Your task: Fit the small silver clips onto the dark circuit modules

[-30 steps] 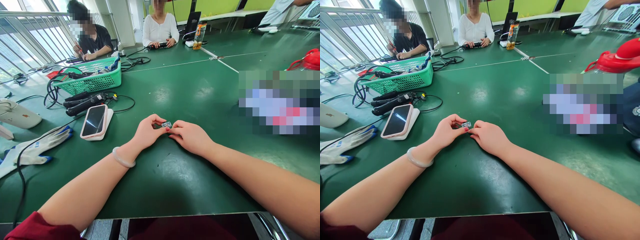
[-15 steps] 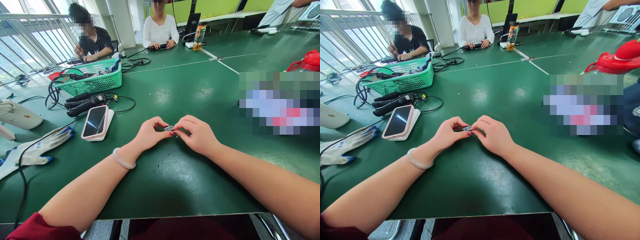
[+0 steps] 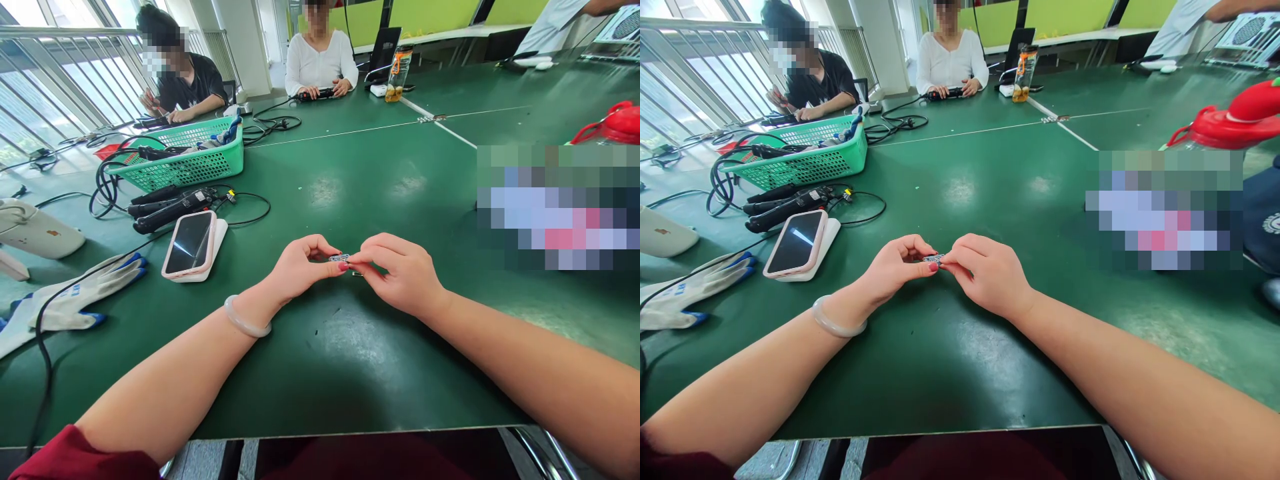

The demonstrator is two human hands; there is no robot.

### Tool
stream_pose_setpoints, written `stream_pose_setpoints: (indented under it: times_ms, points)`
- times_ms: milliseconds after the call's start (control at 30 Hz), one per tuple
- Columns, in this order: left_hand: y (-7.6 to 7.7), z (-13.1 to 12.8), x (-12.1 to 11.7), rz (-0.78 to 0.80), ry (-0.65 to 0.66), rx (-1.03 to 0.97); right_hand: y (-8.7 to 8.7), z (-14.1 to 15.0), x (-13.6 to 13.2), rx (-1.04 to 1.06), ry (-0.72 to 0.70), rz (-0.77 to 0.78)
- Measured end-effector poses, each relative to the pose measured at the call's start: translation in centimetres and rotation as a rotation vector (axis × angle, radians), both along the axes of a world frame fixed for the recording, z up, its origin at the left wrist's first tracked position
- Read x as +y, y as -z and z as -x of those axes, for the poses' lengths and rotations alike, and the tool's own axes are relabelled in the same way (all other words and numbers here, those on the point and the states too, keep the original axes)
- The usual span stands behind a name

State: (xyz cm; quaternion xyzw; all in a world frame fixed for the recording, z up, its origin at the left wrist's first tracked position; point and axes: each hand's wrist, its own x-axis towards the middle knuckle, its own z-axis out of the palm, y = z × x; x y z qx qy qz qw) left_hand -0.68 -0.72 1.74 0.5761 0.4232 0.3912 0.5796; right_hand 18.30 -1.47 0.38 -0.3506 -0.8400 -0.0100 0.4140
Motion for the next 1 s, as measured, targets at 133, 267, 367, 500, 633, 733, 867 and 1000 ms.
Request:
stream_pose_setpoints:
  times_ms: [133, 267, 367, 500, 633, 733, 867, 1000]
  points:
    - [-0.2, 0.1, 0.0, 0.09, 0.053, -0.143, 0.0, 0.0, -0.1, 0.079, -0.089, -0.129]
    - [0.0, 0.3, 0.2, 0.096, 0.068, -0.158, -0.2, -0.1, -0.1, 0.144, -0.129, -0.012]
    - [0.3, 0.4, 0.4, 0.082, 0.042, -0.13, -0.4, -0.4, 0.2, 0.149, -0.114, 0.246]
    - [0.7, 0.4, 0.6, 0.053, -0.013, -0.064, -0.5, -1.3, 1.3, -0.053, -0.018, 0.529]
    - [0.9, 0.3, 0.7, 0.035, -0.04, 0.025, -0.4, -2.1, 2.0, -0.249, 0.011, 0.666]
    - [1.0, 0.3, 0.8, 0.016, -0.052, 0.081, -0.4, -2.0, 1.9, -0.316, 0.017, 0.694]
    - [1.0, 0.4, 0.8, 0.0, -0.048, 0.122, -0.3, -1.4, 1.7, -0.341, 0.035, 0.678]
    - [1.0, 0.3, 0.7, 0.005, -0.036, 0.128, 0.0, -1.1, 1.8, -0.323, 0.053, 0.657]
